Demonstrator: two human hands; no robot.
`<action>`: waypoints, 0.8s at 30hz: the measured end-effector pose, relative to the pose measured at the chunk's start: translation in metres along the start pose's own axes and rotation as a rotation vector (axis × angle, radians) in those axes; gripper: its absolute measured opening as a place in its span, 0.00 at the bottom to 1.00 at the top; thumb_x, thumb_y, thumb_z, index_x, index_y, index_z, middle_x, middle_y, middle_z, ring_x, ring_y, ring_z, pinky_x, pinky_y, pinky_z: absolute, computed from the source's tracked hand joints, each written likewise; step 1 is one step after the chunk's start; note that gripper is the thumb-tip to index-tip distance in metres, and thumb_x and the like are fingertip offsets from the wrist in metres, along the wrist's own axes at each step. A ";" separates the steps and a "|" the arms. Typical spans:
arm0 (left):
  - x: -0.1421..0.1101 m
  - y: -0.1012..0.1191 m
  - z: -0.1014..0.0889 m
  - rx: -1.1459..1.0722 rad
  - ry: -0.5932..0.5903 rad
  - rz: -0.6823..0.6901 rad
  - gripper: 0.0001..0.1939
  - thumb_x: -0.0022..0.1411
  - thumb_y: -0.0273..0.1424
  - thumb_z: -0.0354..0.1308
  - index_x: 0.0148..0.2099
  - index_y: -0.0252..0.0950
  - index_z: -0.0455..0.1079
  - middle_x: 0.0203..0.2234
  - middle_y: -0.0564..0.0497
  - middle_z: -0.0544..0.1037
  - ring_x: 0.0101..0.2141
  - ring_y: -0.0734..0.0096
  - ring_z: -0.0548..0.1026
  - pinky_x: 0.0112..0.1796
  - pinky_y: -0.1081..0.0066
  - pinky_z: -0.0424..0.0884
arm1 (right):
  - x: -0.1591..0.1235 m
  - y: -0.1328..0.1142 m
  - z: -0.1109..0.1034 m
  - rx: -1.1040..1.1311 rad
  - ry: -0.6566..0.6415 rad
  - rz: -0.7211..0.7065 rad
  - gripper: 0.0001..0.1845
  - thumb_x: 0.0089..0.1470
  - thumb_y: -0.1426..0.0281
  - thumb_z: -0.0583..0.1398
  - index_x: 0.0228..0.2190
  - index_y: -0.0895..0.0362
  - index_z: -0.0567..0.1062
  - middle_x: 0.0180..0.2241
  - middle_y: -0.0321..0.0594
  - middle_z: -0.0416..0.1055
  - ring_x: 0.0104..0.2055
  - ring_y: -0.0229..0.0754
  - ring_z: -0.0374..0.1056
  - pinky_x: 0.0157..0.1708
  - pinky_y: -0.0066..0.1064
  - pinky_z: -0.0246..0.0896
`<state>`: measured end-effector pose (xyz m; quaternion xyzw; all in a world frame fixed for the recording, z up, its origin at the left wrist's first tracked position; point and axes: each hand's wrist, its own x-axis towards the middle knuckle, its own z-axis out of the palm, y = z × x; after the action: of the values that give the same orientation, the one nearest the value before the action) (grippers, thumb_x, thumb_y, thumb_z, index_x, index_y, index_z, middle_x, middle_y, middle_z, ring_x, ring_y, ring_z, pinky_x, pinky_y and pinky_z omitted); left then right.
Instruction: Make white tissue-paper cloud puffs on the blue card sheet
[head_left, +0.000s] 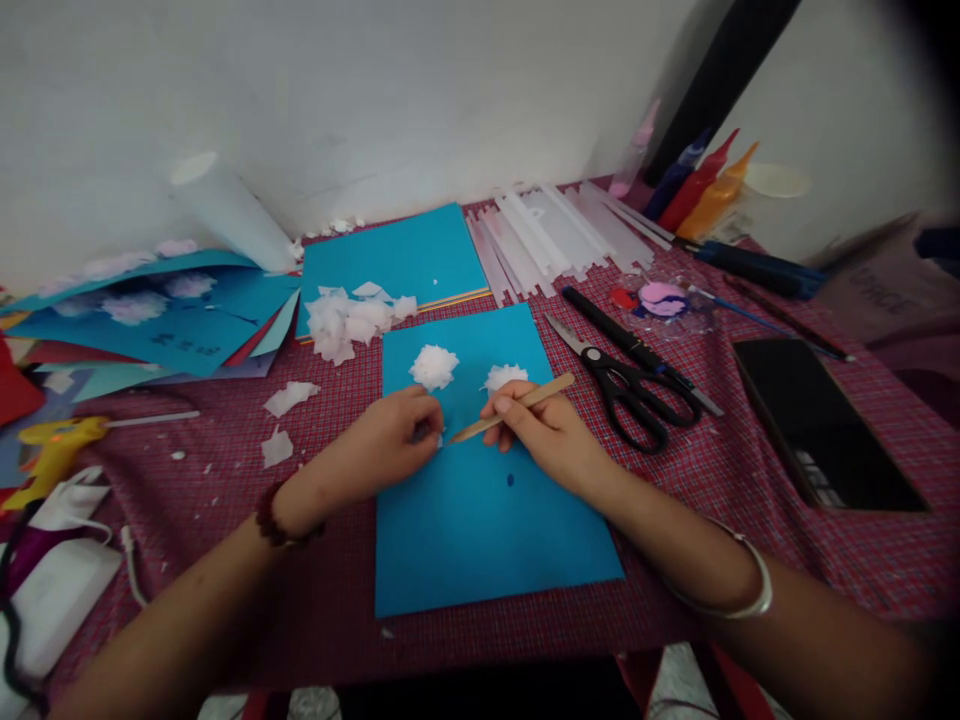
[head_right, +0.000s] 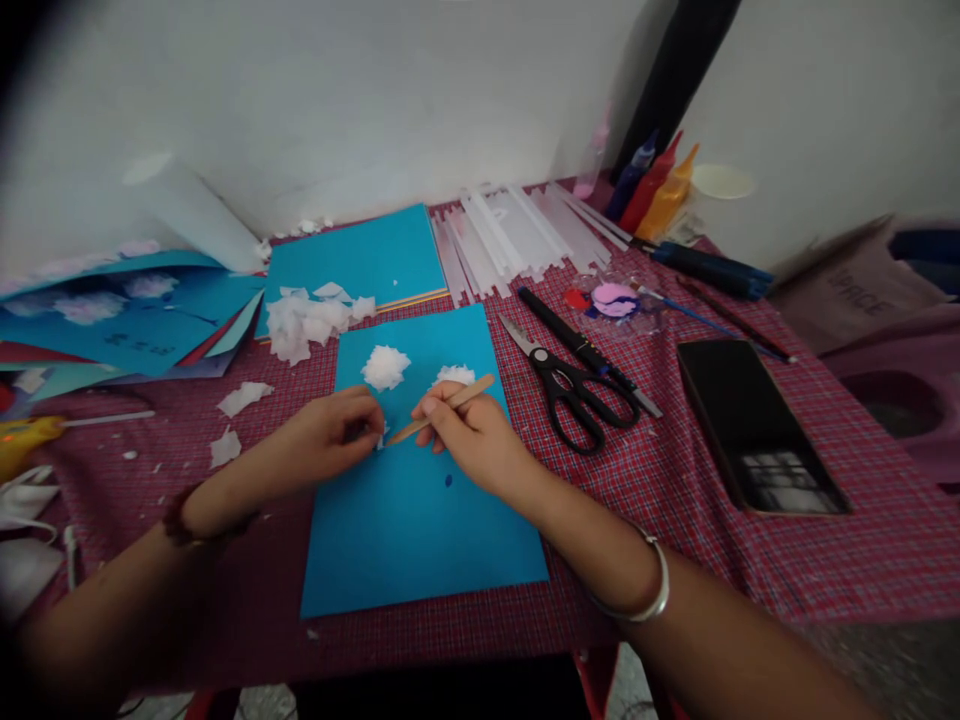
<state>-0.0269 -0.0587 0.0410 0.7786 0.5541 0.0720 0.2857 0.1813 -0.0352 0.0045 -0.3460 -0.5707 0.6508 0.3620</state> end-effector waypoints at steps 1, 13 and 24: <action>-0.001 -0.002 0.002 -0.034 -0.007 -0.027 0.06 0.55 0.22 0.50 0.31 0.35 0.67 0.27 0.53 0.69 0.28 0.73 0.68 0.30 0.72 0.62 | 0.000 0.001 0.001 0.005 -0.026 -0.008 0.11 0.59 0.65 0.53 0.30 0.57 0.70 0.22 0.35 0.71 0.23 0.35 0.66 0.25 0.27 0.62; -0.009 -0.015 -0.006 -0.171 0.117 -0.187 0.11 0.60 0.38 0.52 0.38 0.36 0.69 0.28 0.53 0.73 0.27 0.72 0.68 0.27 0.73 0.62 | 0.002 0.005 0.005 -0.110 -0.028 -0.033 0.11 0.61 0.65 0.52 0.32 0.57 0.71 0.25 0.36 0.72 0.24 0.35 0.66 0.25 0.28 0.61; -0.044 -0.016 0.001 0.148 0.019 -0.375 0.27 0.52 0.55 0.53 0.19 0.37 0.59 0.14 0.56 0.62 0.17 0.75 0.60 0.20 0.72 0.47 | 0.004 0.006 -0.003 0.094 0.065 -0.006 0.16 0.55 0.57 0.57 0.30 0.58 0.72 0.21 0.36 0.73 0.20 0.35 0.64 0.22 0.28 0.59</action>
<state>-0.0556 -0.0951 0.0404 0.6799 0.6958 -0.0158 0.2310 0.1811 -0.0311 -0.0021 -0.3477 -0.5285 0.6642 0.3982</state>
